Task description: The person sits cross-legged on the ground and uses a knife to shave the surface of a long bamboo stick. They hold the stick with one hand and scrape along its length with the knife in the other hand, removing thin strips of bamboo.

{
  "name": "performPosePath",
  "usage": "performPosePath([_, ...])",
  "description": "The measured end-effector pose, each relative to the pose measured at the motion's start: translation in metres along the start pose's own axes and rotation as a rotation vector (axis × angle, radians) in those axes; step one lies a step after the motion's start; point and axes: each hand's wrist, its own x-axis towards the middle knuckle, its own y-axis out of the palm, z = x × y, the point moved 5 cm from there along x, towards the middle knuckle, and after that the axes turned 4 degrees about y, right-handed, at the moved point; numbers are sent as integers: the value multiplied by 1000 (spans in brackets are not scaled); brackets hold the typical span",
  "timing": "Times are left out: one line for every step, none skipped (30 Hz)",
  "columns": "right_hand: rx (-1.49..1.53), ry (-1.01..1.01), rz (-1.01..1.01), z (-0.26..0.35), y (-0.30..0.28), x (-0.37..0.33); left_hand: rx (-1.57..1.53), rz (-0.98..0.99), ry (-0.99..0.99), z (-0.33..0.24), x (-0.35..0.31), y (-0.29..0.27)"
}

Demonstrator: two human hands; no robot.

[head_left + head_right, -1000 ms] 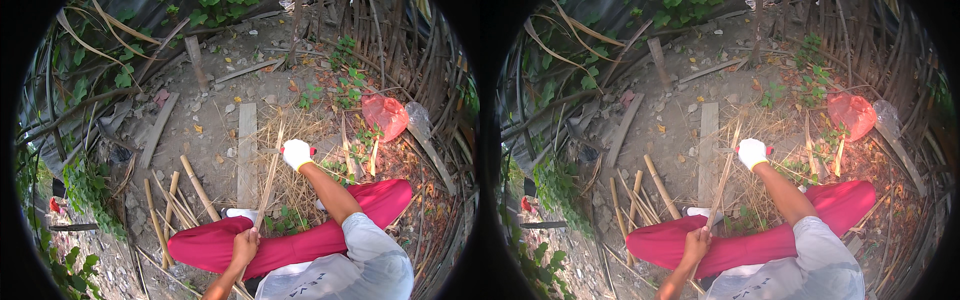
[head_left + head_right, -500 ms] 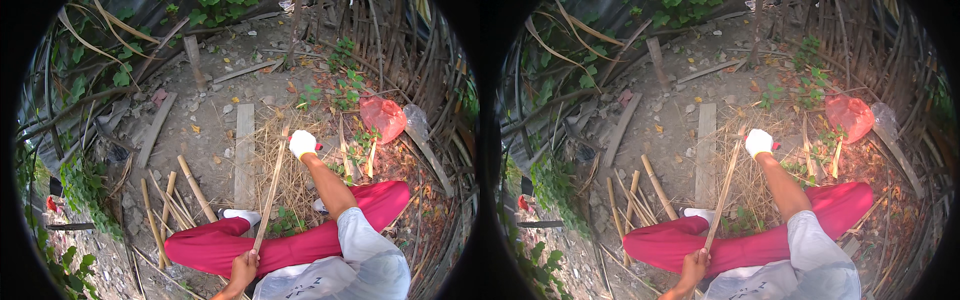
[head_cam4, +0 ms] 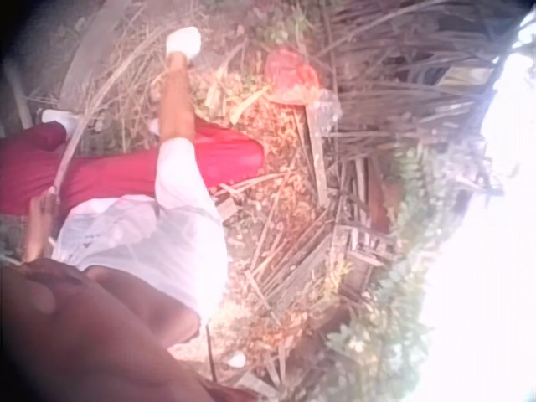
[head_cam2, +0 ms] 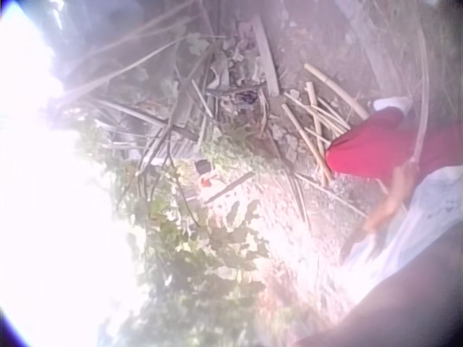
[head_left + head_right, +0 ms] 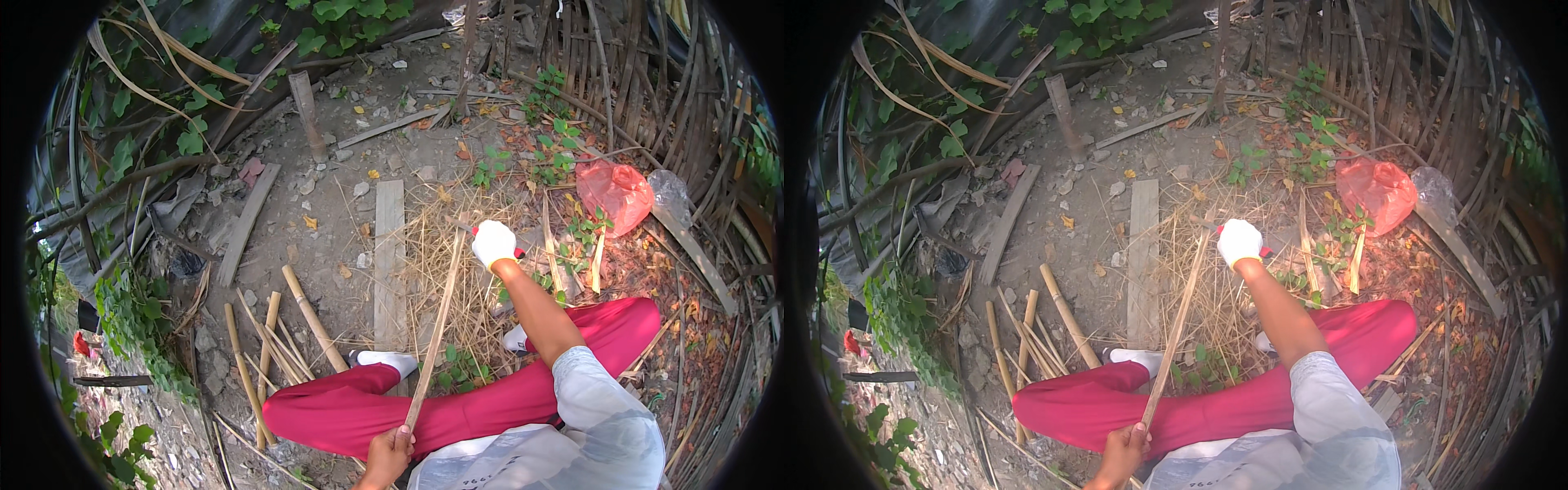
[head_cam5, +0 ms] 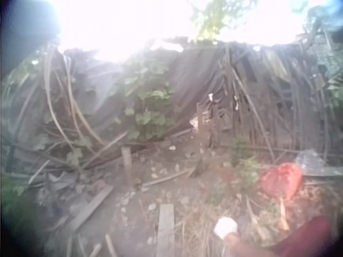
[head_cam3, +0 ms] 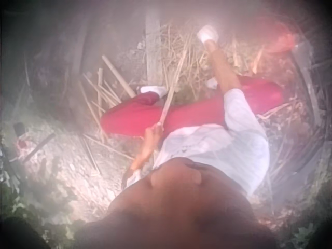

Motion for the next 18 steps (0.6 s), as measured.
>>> performPosePath([59, 213, 22, -37, -8, 16, 200, -17, 156, 26, -12, 3])
performPosePath([38, 241, 23, -70, -9, 33, 407, -55, 318, 34, -18, 0])
performPosePath([-47, 227, 21, -72, -24, 32, 347, -138, 288, 10, -34, -10])
performPosePath([-50, 179, -25, -86, -31, 36, 263, -138, 105, 31, -35, -30])
performPosePath([-53, 208, -38, -101, -33, 39, 161, -133, -83, 53, -38, -45])
performPosePath([-29, 223, -21, -117, -32, 38, 131, -144, -69, 43, -34, -49])
performPosePath([-5, 235, -8, -129, -33, 40, 98, -159, -52, 19, -24, -52])
performPosePath([54, 167, 78, -133, -31, 39, 68, -181, -34, 0, -15, -55])
performPosePath([117, 99, 165, -133, -26, 34, 115, -189, 65, -13, -9, -56])
performPosePath([184, 36, 254, -132, -22, 27, 167, -194, 165, -25, -5, -58])
performPosePath([253, 36, 222, -129, -23, 22, 255, -239, 250, -34, 3, -65])
performPosePath([322, 39, 190, -127, -25, 18, 343, -282, 335, -42, 12, -74])
performPosePath([390, 47, 150, -127, -31, 16, 513, -346, 435, -53, 18, -82])
performPosePath([424, 56, 98, -126, -37, 17, 683, -411, 539, -65, 25, -91])
performPosePath([458, 50, 92, -126, -43, 19, 854, -476, 643, -75, 30, -97])
performPosePath([493, 42, 88, -124, -52, 22, 1005, -551, 678, -79, 35, -105])
performPosePath([527, 30, 95, -112, -65, 18, 1158, -627, 699, -79, 39, -113])
performPosePath([630, 37, 109, -101, -77, 12, 1314, -703, 715, -81, 40, -118])
